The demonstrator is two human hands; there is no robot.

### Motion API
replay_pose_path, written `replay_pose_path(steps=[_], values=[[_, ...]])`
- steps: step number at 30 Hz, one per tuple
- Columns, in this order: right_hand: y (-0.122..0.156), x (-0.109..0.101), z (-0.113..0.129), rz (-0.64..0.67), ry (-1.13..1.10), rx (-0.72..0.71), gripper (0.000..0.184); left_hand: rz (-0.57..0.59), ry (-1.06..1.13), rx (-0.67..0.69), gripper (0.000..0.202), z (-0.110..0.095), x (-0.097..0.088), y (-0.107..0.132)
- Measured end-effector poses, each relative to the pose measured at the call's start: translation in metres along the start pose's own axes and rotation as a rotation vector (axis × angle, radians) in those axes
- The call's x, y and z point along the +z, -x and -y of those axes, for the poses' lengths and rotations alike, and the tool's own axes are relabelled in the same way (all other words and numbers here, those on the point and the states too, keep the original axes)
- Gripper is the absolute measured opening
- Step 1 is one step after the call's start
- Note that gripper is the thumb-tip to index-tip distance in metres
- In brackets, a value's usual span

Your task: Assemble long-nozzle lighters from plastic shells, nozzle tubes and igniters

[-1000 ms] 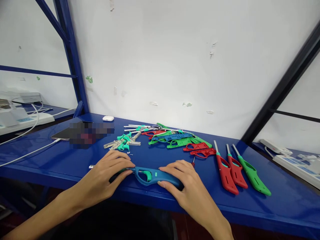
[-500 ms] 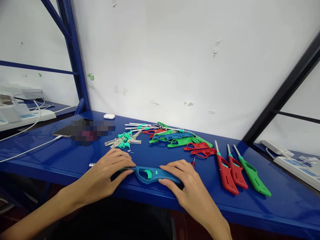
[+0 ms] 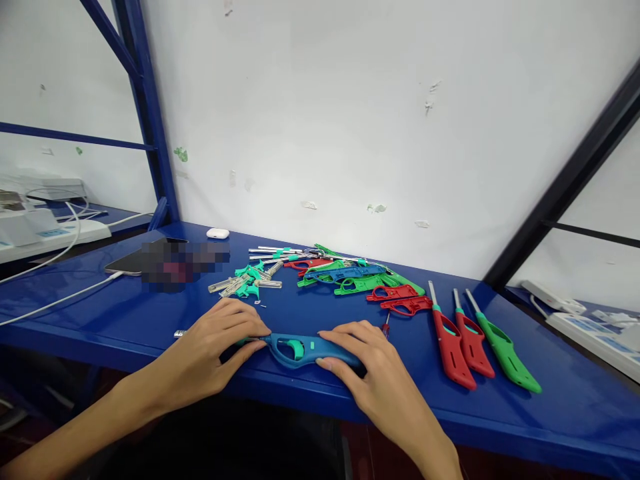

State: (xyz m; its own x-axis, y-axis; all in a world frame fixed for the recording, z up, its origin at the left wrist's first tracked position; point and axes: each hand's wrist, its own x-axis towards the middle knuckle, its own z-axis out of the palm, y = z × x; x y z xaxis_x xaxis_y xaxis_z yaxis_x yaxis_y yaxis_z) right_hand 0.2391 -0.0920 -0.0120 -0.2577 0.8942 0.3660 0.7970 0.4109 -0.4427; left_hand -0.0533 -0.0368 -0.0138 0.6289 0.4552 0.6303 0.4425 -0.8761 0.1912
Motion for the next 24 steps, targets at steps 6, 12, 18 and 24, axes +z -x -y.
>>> replay_pose_path(steps=[6, 12, 18, 24], values=[[-0.0003, -0.0006, 0.0009, 0.023, -0.008, 0.013, 0.032, 0.008, 0.026, 0.001, 0.014, -0.0006, -0.0004, -0.0011], [-0.001, -0.0008, 0.0001, 0.043, 0.0, 0.011, 0.032, -0.008, 0.045, 0.004, 0.013, -0.0017, -0.0014, -0.0002], [-0.0015, -0.001, 0.0006, 0.049, 0.004, 0.013, 0.031, 0.003, 0.052, 0.005, 0.014, -0.003, -0.0022, -0.0003], [-0.0012, -0.0007, 0.0014, 0.047, 0.004, 0.018, 0.032, 0.016, 0.055, -0.002, 0.014, -0.0025, -0.0016, -0.0012]])
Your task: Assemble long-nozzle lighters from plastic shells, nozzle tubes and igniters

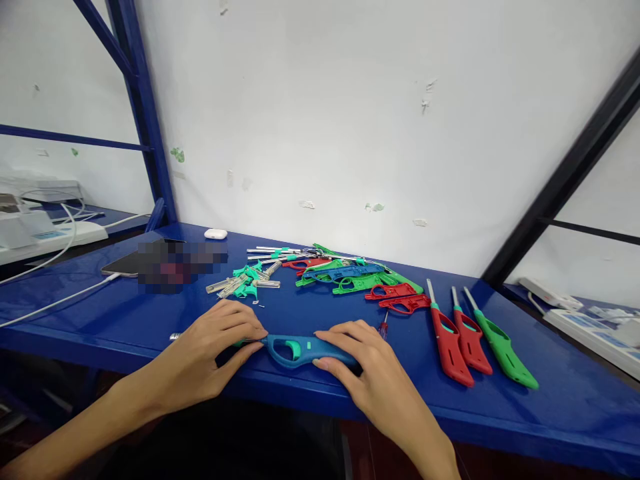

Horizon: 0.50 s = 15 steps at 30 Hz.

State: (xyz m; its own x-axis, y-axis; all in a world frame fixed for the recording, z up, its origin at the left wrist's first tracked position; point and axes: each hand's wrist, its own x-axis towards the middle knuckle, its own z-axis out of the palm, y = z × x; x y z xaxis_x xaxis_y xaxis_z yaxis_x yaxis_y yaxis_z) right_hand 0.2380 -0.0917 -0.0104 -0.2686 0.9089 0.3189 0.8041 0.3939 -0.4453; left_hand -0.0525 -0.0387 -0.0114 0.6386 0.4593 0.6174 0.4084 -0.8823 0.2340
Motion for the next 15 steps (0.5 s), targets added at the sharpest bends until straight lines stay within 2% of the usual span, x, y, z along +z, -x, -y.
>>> replay_pose_path(steps=[9, 15], values=[[0.0005, -0.0003, -0.0006, -0.017, -0.015, -0.046, 0.033, -0.007, 0.002, 0.03, 0.017, 0.0019, 0.0006, 0.0014], [0.0034, 0.0025, -0.0041, -0.088, 0.115, -0.161, 0.032, 0.024, 0.026, 0.018, 0.016, 0.0024, -0.0001, -0.001]])
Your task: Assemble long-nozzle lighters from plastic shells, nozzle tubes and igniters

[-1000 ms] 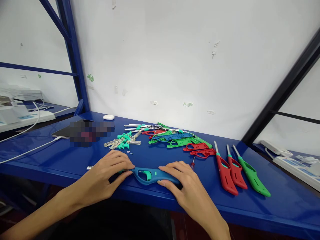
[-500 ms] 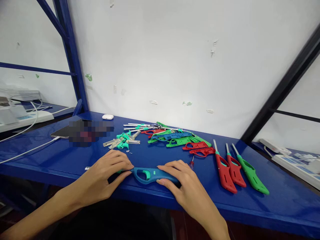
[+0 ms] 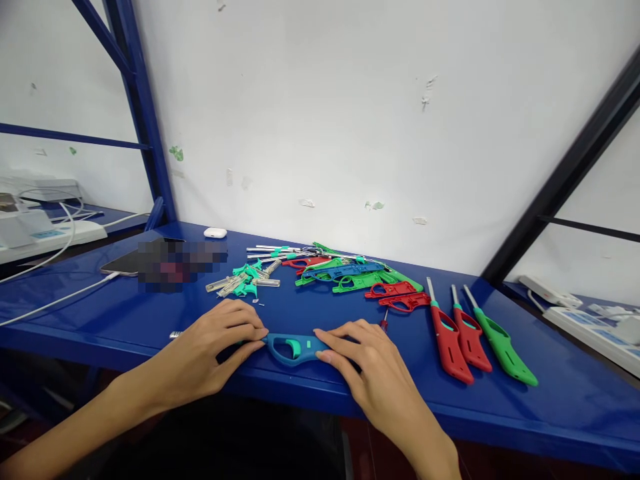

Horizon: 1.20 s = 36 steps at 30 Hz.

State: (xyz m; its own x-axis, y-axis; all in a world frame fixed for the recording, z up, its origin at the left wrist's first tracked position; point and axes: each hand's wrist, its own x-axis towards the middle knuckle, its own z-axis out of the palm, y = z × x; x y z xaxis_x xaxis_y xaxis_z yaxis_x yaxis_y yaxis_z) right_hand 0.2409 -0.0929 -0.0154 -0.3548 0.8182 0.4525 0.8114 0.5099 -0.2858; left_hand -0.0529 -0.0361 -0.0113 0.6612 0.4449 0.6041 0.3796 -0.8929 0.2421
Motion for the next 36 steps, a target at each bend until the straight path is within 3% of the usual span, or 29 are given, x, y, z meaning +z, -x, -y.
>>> replay_pose_path(steps=[6, 15, 19, 23, 25, 29, 36], values=[[0.002, 0.001, 0.001, -0.019, 0.024, -0.016, 0.032, 0.037, -0.012, -0.013, 0.016, 0.0, -0.002, -0.003], [-0.001, -0.001, 0.007, 0.095, -0.191, 0.141, 0.024, 0.018, -0.148, 0.029, 0.014, 0.004, 0.007, 0.002], [0.003, 0.001, 0.007, -0.007, -0.24, 0.133, 0.024, -0.077, -0.151, 0.059, 0.013, -0.001, 0.005, 0.002], [0.004, 0.004, 0.005, -0.189, -0.233, 0.096, 0.035, -0.198, -0.232, 0.108, 0.039, -0.008, 0.006, 0.005], [0.003, 0.003, 0.007, -0.19, -0.237, 0.078, 0.03, -0.221, -0.26, 0.129, 0.043, -0.008, 0.007, 0.007], [0.001, 0.002, 0.013, -0.143, -0.247, 0.06, 0.019, -0.271, -0.25, 0.137, 0.03, -0.002, 0.011, 0.006], [0.006, 0.01, 0.009, -0.217, -0.209, 0.025, 0.029, -0.275, -0.197, 0.148, 0.029, 0.002, 0.014, 0.004]])
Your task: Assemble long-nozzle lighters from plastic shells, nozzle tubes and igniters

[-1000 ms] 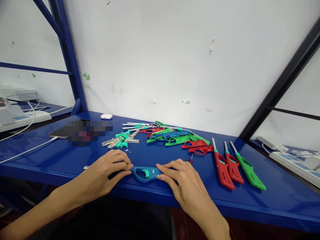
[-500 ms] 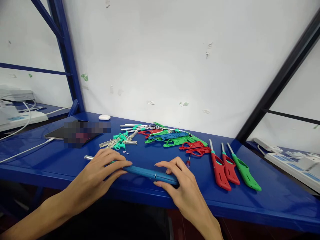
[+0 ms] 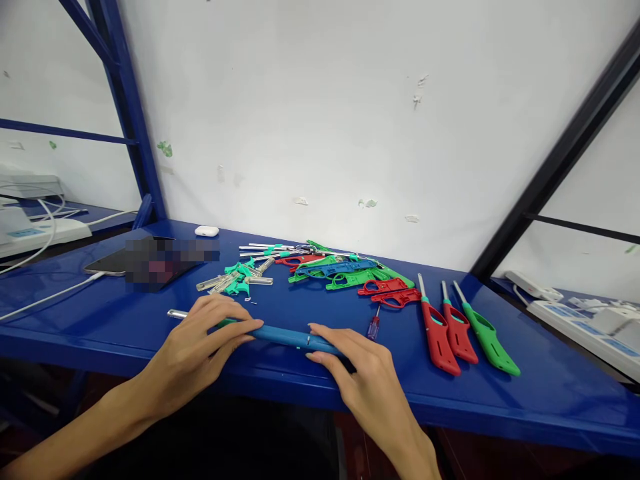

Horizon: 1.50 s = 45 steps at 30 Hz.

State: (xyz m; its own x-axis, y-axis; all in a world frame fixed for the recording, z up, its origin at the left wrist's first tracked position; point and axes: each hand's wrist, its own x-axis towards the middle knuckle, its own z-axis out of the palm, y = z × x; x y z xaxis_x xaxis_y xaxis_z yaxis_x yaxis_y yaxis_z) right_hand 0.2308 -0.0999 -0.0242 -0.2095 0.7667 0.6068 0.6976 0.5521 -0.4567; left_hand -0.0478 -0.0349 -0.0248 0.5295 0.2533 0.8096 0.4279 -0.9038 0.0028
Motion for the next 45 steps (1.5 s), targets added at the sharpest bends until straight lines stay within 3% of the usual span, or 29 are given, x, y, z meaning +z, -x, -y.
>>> replay_pose_path(steps=[7, 16, 23, 30, 34, 41, 45], values=[[0.003, 0.002, -0.003, -0.041, 0.034, -0.111, 0.026, 0.016, 0.008, 0.021, 0.032, 0.001, 0.002, 0.002], [0.004, 0.004, -0.003, -0.042, 0.076, -0.151, 0.027, 0.061, 0.009, -0.022, 0.031, 0.0, 0.0, 0.002], [0.003, 0.002, 0.0, -0.033, 0.113, -0.228, 0.029, 0.162, -0.017, 0.017, 0.049, -0.008, -0.005, 0.0], [0.007, 0.009, 0.005, -0.025, 0.246, -0.254, 0.042, 0.119, -0.024, 0.039, 0.03, -0.012, -0.006, -0.003], [0.006, 0.012, 0.01, 0.006, 0.241, -0.27, 0.038, 0.113, -0.095, 0.094, 0.016, -0.009, -0.003, -0.002], [0.006, 0.015, 0.01, -0.01, 0.204, -0.296, 0.045, -0.028, -0.164, 0.178, 0.019, -0.007, -0.002, 0.001], [0.007, 0.01, 0.012, 0.016, 0.155, -0.166, 0.039, -0.089, -0.239, 0.203, 0.029, -0.006, 0.0, 0.007]])
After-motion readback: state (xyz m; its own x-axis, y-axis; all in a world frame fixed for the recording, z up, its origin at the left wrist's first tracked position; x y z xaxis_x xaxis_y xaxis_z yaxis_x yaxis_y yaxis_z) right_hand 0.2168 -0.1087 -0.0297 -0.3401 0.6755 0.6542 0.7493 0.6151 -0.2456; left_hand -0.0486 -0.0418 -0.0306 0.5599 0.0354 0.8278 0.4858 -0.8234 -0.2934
